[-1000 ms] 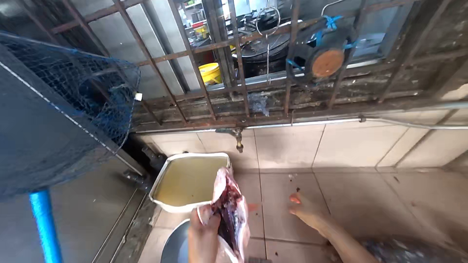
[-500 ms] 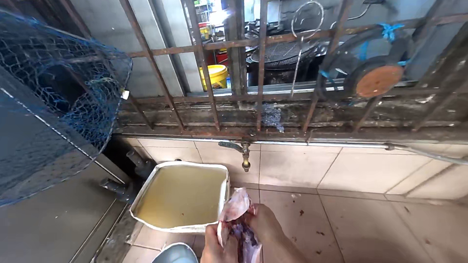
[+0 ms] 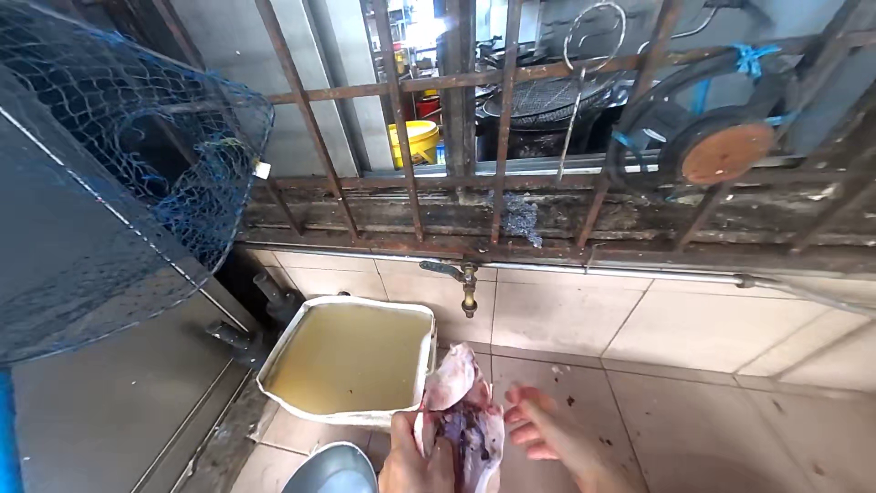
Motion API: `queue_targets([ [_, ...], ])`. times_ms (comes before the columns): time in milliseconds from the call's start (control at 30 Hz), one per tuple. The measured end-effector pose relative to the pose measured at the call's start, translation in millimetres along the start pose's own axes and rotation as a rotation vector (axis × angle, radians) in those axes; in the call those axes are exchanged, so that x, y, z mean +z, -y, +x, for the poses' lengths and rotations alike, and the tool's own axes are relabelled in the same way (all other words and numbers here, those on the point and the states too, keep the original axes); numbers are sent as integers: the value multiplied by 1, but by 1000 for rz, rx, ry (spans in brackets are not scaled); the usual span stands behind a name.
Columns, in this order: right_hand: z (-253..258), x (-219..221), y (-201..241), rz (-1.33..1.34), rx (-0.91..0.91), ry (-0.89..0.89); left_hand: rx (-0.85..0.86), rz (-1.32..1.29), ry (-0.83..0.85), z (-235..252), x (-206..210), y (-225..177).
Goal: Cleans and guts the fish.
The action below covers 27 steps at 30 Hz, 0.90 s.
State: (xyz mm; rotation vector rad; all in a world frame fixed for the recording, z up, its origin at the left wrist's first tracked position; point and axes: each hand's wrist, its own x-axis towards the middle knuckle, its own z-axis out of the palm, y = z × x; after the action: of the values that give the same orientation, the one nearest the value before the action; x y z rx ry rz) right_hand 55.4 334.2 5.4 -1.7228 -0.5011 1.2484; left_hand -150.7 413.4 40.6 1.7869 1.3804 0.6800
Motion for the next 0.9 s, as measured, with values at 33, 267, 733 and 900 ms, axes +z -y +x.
queue_targets([
  [33, -16, 8, 3, -26, -92, 87, 22, 6, -6, -4, 2, -1],
  [267, -52, 56, -31, -492, -491, -321, 73, -8, -18, -40, 6, -7],
  [733, -25, 46, -44, -372, -119, -389, -142, -121, 47, -66, 29, 7],
  [900, -12, -12, -34, -99, -278, -719, -204, -362, -16, -51, 38, 29],
])
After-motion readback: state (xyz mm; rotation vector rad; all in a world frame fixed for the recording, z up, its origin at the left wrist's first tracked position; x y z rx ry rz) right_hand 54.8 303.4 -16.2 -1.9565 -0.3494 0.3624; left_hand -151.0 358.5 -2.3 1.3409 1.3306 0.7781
